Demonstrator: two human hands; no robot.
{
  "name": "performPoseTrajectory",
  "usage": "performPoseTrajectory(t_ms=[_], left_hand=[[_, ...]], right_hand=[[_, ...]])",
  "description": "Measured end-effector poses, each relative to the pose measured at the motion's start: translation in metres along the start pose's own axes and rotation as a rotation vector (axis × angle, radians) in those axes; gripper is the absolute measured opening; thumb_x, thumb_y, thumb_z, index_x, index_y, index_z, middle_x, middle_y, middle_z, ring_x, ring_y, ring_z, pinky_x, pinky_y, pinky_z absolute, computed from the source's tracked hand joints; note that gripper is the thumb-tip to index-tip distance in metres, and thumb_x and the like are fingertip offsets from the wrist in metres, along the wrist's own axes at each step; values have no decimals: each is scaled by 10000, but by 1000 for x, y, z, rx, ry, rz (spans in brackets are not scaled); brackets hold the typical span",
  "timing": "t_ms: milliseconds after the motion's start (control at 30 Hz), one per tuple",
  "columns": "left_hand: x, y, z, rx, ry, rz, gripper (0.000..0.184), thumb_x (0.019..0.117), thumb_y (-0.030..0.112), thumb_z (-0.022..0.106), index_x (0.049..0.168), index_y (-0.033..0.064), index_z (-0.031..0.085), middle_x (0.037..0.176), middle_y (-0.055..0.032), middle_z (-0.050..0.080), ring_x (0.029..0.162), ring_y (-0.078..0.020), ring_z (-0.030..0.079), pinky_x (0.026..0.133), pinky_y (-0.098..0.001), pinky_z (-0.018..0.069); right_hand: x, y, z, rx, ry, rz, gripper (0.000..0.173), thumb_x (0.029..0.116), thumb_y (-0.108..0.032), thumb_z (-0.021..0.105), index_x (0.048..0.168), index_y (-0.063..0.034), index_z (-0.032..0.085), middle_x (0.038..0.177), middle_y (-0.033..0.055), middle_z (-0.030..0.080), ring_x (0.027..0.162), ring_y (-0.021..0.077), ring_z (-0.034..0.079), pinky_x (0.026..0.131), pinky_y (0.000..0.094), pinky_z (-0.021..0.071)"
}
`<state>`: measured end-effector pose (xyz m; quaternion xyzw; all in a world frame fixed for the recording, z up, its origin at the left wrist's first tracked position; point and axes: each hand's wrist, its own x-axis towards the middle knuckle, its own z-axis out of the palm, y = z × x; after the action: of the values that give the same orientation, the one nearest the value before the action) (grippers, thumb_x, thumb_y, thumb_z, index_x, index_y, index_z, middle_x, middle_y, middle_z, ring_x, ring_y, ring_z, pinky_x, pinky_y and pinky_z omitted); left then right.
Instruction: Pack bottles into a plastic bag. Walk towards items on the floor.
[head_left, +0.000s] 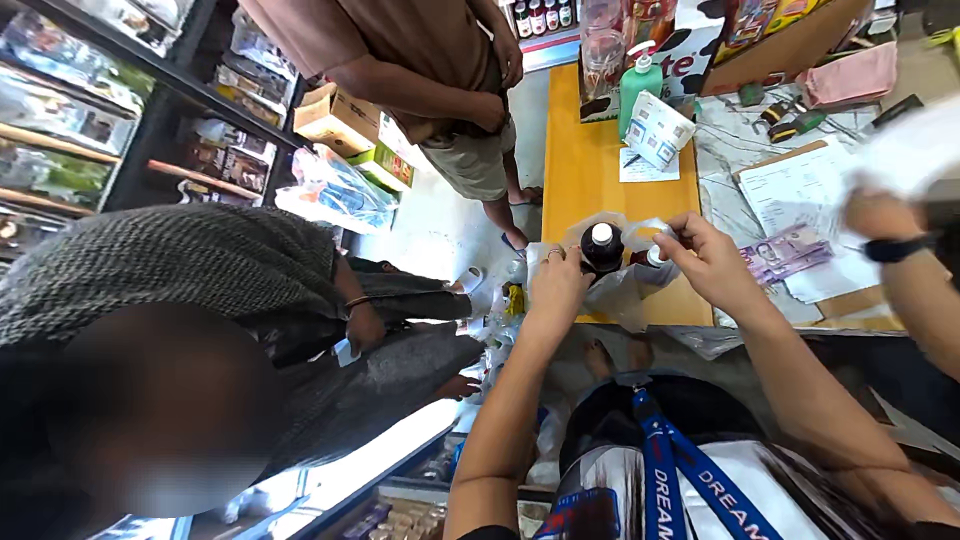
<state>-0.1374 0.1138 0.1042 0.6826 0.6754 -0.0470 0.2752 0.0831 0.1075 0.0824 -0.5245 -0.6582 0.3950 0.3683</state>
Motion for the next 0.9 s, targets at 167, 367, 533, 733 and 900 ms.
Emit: performPoseTrajectory(t_ms=[167,367,533,733,900], left_hand=[[-31,-26,-5,-141,632,230,450,934,273,738,1252,-36,658,1320,-308,592,1179,-505,586,962,-631,488],[-15,-51,10,-367,355,97,518,1034,150,555,1503,-18,415,984,-170,697,835,-257,691,784,-445,572],[-24,-55,13,-726,561,259,493,1013,94,538,1434,-120,396,871,-28,639,744,-28,627,726,-223,551],[-35,-52,22,-786,547,244,434,1007,78,560,1394,-96,467,880,6,641,752,-20,637,705,-198,557],[-41,-55,29,-793,547,171,427,1009,79,561,1392,-88,474,895,-2,658,765,-25,653,718,-208,569]], right_hand=[[-5,3,-6,18,6,22,279,1049,-224,569,1199,5,625,1019,122,689,901,148,684,839,348,574],[-6,9,-19,94,5,71,306,1066,-241,539,1238,-2,623,1075,122,689,971,158,678,901,362,558],[36,99,-49,-145,157,230,333,1057,-148,541,1315,61,550,1211,251,651,1118,360,653,979,524,522],[34,228,6,-623,-352,541,922,798,-190,855,1546,46,370,1585,416,229,1454,630,218,1118,800,192],[40,223,30,-611,-364,619,926,885,-293,791,1583,42,284,1622,411,100,1492,618,113,1137,796,136]])
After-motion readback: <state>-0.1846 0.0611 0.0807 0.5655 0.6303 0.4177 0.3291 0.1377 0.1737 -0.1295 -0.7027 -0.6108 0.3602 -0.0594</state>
